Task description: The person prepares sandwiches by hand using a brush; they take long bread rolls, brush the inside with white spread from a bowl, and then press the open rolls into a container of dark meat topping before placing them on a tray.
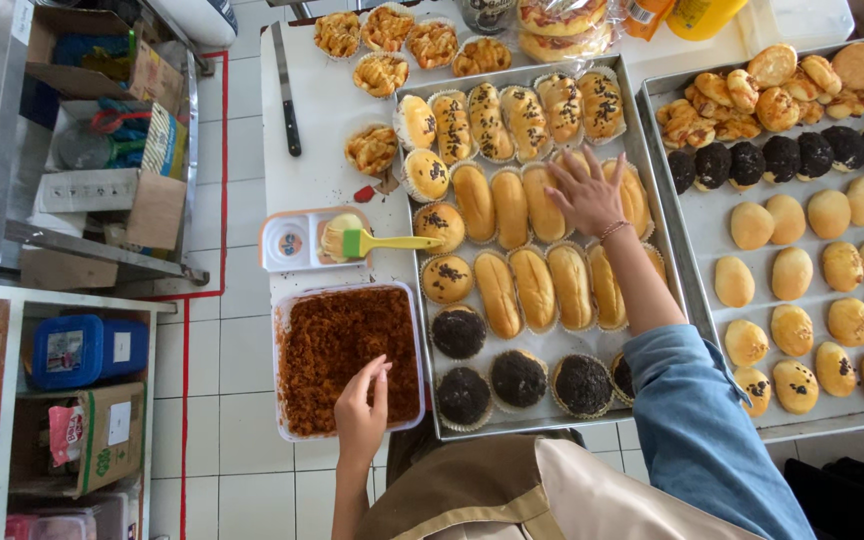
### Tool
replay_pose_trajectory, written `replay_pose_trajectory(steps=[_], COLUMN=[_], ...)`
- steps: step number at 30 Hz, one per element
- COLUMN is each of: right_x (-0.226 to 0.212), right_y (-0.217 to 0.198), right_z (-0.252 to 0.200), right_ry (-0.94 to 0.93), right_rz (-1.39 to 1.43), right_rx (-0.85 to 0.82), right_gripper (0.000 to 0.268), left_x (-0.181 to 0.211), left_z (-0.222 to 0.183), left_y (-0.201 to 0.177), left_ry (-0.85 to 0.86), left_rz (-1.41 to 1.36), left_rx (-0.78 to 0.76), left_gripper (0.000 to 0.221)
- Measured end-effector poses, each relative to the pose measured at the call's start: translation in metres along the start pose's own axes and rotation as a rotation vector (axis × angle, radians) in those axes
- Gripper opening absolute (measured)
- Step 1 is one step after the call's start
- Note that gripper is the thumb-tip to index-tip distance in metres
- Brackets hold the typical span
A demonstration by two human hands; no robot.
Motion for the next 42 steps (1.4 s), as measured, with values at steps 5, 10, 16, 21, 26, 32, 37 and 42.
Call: replay_pose_trajectory(steps=[5, 10, 16, 21, 26, 32, 37, 42], right_x=[0.008, 0.026, 0.122, 0.151, 0.156, 0.147, 0.148, 0.143], right_y=[0.0, -0.028, -0.088, -0.089, -0.059, -0.035, -0.064, -0.086], right_z=[-0.019, -0.036, -0.069, -0.106, -0.124, -0.143, -0.172, -0.2], right_ry=[0.114, 0.068, 0.393, 0.496, 0.405, 0.34, 0.359, 0.453], right_rz=[-0.007, 0.127, 0.269, 0.14, 0.153, 0.144, 0.214, 0.192], right_rx=[0.048, 0.308, 0.435, 0.347, 0.299, 0.2, 0.311, 0.363], right_gripper=[0.06, 0.06, 0.051, 0.036, 0.045, 0.037, 0.049, 0.045], left_x=[-0.002, -0.007, -0.01, -0.014, -0.021, -0.012, -0.014, -0.007], left_z=[-0.003, -0.006, -0.007, -0.007, -0.015, -0.029, -0.03, -0.03], left_y=[0.0, -0.002, -0.008, -0.005, 0.0, -0.015, -0.017, -0.012], left_ry=[0.0, 0.022, 0.019, 0.0, 0.024, 0.205, 0.17, 0.21], left_rz=[-0.019, 0.025, 0.024, 0.026, 0.021, 0.124, 0.087, 0.182], left_rx=[0.0, -0.001, 0.015, 0.005, 0.056, 0.278, 0.338, 0.315], left_gripper=[0.028, 0.029, 0.029, 0.029, 0.026, 0.031, 0.035, 0.038])
Point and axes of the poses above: each hand's wrist, its own z-axis towards the middle knuckle, its own y-axis out of the palm, x = y × z, the point moved 9 cm from there along z, towards the middle knuckle, and after that the axes turned 13 degrees about y, right-handed, at the moved point
